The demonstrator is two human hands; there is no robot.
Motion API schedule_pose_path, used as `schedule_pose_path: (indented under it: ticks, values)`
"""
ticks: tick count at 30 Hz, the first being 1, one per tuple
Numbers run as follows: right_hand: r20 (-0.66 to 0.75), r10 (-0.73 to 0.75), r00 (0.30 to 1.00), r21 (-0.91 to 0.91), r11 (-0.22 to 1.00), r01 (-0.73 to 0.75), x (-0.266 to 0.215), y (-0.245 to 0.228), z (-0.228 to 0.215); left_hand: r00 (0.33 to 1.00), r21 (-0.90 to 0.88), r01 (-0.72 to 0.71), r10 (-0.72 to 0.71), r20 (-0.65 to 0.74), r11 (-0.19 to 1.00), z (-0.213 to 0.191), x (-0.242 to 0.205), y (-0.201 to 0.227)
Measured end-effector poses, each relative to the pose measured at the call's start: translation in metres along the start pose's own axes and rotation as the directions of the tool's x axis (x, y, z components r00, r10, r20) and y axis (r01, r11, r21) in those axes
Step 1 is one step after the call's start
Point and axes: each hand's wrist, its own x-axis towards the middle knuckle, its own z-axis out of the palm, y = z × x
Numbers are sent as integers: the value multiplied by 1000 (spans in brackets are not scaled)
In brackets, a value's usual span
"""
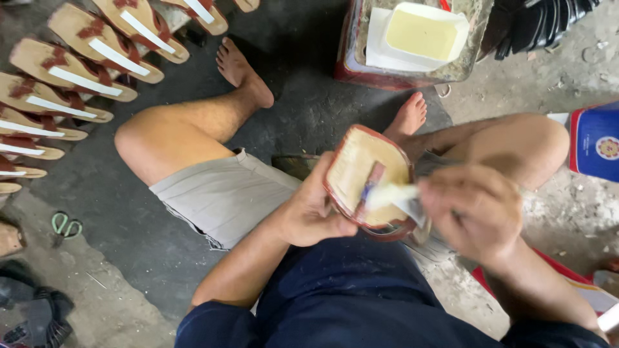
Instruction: The person sits on the floor and applies a yellowish substance to the edges of wooden sandals using a toothbrush. They repeatedly dip the brush into a container and spread the substance along the sole and strap areas of multiple sandals, placing each treated sandal into a row on the floor.
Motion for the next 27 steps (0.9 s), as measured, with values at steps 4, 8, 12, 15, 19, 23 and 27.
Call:
schedule_pose_path:
  ticks: [4,8,12,15,19,23,27]
  values:
    - [17,19,1000,-131,991,-17,1,3,1,994,-74,97,-93,56,992,-10,2,13]
    - [-119,107,987,-321,937,-140,11,39,-2,965,-263,258,-260,28,930,-17,9,25]
    - [-100,105,989,-495,857,-141,38,109,0,912,-3,400,-398,95,916,-13,1,38]
    - [-15,187,982,-709,690,-142,52,155,16,873,149,469,-482,71,871,-15,-6,37]
    - [92,207,974,-852,523,-31,63,183,33,932,28,340,-332,-148,940,-25,-4,10]
    - [47,202,978,-845,530,-68,57,170,19,847,-80,401,-402,-347,913,-42,-4,-5]
    - [2,247,969,-785,601,-152,39,142,-8,858,-142,353,-381,-344,925,-47,-3,-4]
